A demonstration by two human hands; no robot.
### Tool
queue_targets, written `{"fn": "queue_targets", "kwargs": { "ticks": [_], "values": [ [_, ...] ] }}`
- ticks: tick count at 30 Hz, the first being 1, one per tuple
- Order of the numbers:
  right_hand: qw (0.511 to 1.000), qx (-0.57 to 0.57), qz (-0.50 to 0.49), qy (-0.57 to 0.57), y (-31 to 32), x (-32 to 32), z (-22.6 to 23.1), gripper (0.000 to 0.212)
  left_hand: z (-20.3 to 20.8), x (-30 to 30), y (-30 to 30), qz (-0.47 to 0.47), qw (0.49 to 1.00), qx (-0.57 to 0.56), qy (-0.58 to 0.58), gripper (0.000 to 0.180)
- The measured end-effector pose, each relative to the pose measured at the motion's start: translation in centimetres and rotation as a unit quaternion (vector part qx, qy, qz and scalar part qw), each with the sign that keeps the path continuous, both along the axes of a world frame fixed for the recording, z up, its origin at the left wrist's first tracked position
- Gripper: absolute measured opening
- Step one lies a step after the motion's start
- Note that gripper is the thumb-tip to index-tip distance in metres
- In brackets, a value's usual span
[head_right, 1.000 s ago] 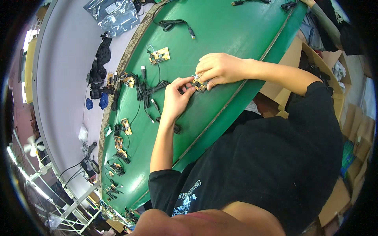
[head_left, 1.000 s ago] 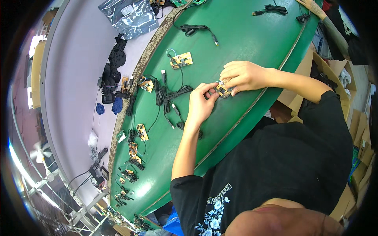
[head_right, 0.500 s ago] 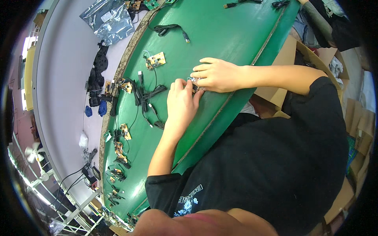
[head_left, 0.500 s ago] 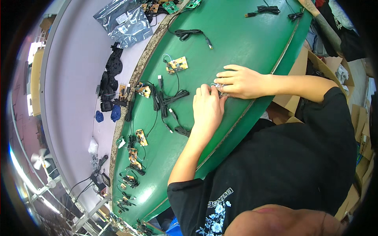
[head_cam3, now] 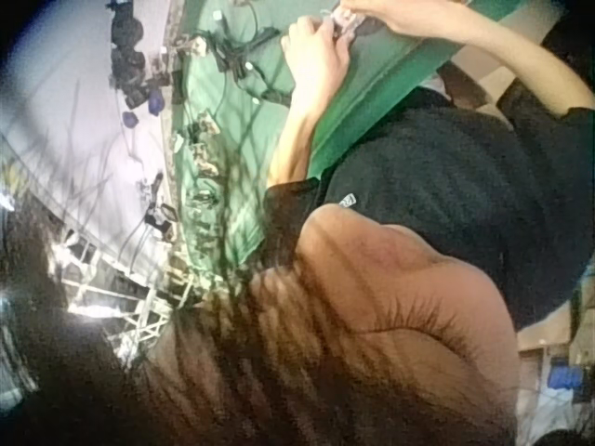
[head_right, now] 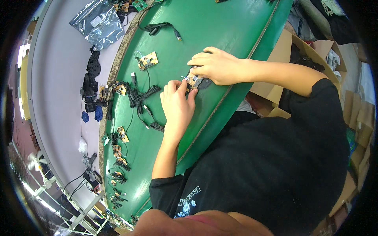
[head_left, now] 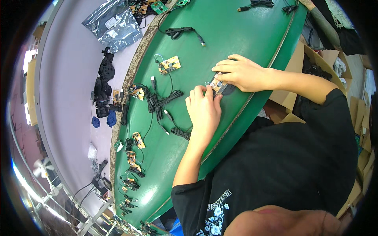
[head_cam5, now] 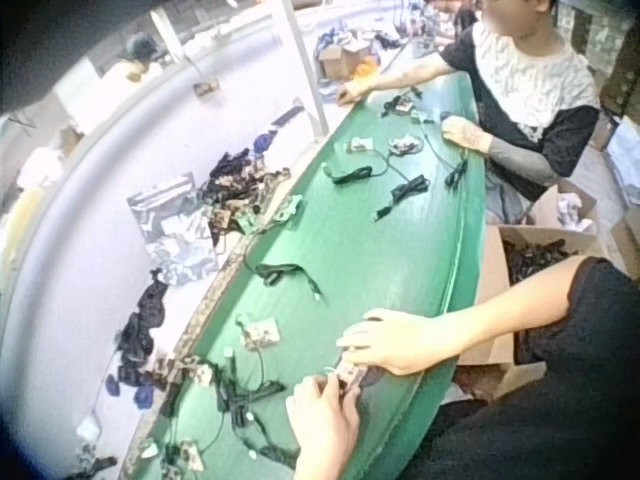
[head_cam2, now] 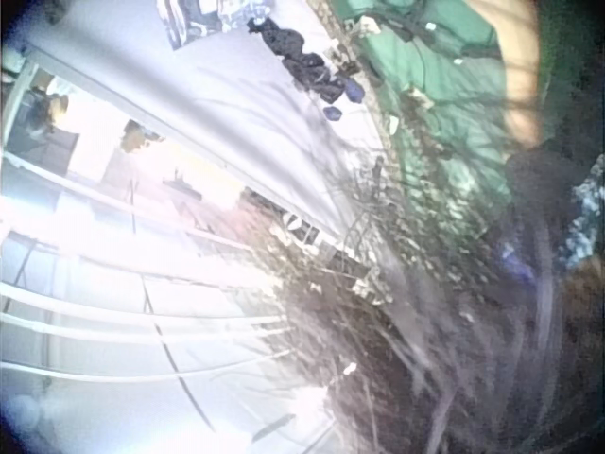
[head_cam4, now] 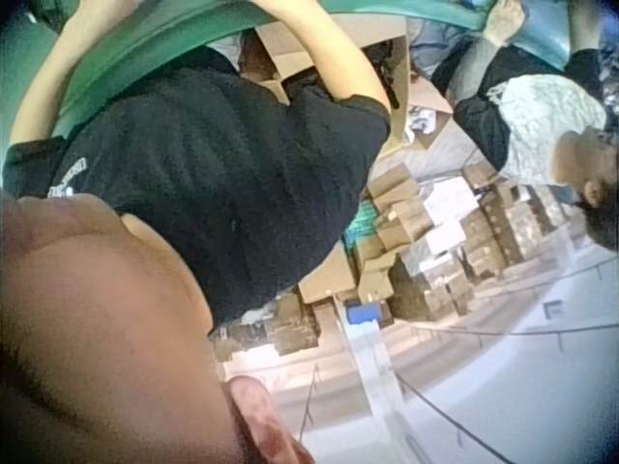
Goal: The person assembles electronic components and wires onto PCB boards, then places the assembled boards into plastic casings by hand.
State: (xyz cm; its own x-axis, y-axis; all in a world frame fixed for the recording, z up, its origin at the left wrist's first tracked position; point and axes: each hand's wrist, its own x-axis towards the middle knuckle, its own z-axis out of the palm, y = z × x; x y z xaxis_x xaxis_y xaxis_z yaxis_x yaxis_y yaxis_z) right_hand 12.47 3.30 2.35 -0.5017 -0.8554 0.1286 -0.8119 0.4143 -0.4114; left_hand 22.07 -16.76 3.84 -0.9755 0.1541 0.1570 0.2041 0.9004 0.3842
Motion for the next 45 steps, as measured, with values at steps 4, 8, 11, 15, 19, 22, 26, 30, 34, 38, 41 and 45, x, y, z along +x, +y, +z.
{"fn": "queue_targets", "kwargs": {
  "ticks": [4,8,11,15,19,22,26,30,34,38,41,45],
  "values": [
    [0.999,-0.003,-0.019,0.038,-0.2,0.8,-0.4,0.031,-0.2,0.3,0.2,-0.001,0.999,-0.010,-0.033,0.039],
    [0.998,-0.012,-0.018,-0.064,-0.6,-0.6,1.2,0.027,0.1,-0.1,0.1,0.001,0.999,-0.015,-0.033,0.037],
    [0.988,-0.006,-0.022,-0.156,-1.3,-2.2,1.2,0.018,-0.1,0.2,0.0,-0.006,0.999,-0.018,-0.039,0.037],
    [0.980,0.016,-0.076,-0.183,-2.1,-1.9,1.2,0.011,-0.1,0.0,0.2,0.005,0.999,0.003,-0.039,0.039],
    [0.984,-0.006,-0.054,-0.171,-1.8,-2.1,0.9,0.013,-0.1,0.1,-0.2,0.005,0.999,0.023,-0.030,0.040],
    [0.981,-0.018,-0.043,-0.186,-1.0,-2.9,0.7,0.016,-0.1,-0.1,-0.3,0.003,0.999,0.025,-0.037,0.040],
    [0.979,0.026,-0.059,-0.195,-1.9,-2.7,1.5,0.023,-0.2,0.3,-0.1,-0.002,0.999,0.023,-0.039,0.040],
    [0.979,-0.011,0.010,-0.202,-0.1,-2.9,1.8,0.035,-0.3,0.8,-0.2,-0.015,1.000,0.020,-0.002,0.044],
    [0.994,-0.033,0.011,-0.108,1.0,-0.5,1.0,0.040,-0.1,1.1,0.9,0.004,1.000,0.001,-0.012,0.047],
    [0.990,-0.002,0.009,-0.141,1.5,-0.8,3.6,0.048,0.3,1.1,1.1,0.001,0.999,0.038,-0.004,0.046],
    [0.986,-0.010,-0.023,-0.163,0.4,-0.1,4.1,0.057,-0.1,1.6,-0.3,-0.002,0.996,0.090,0.007,0.054],
    [0.997,-0.059,-0.010,-0.043,-1.4,1.9,2.5,0.040,0.0,4.5,-2.7,0.053,0.981,0.179,0.058,0.057]
  ]
}}
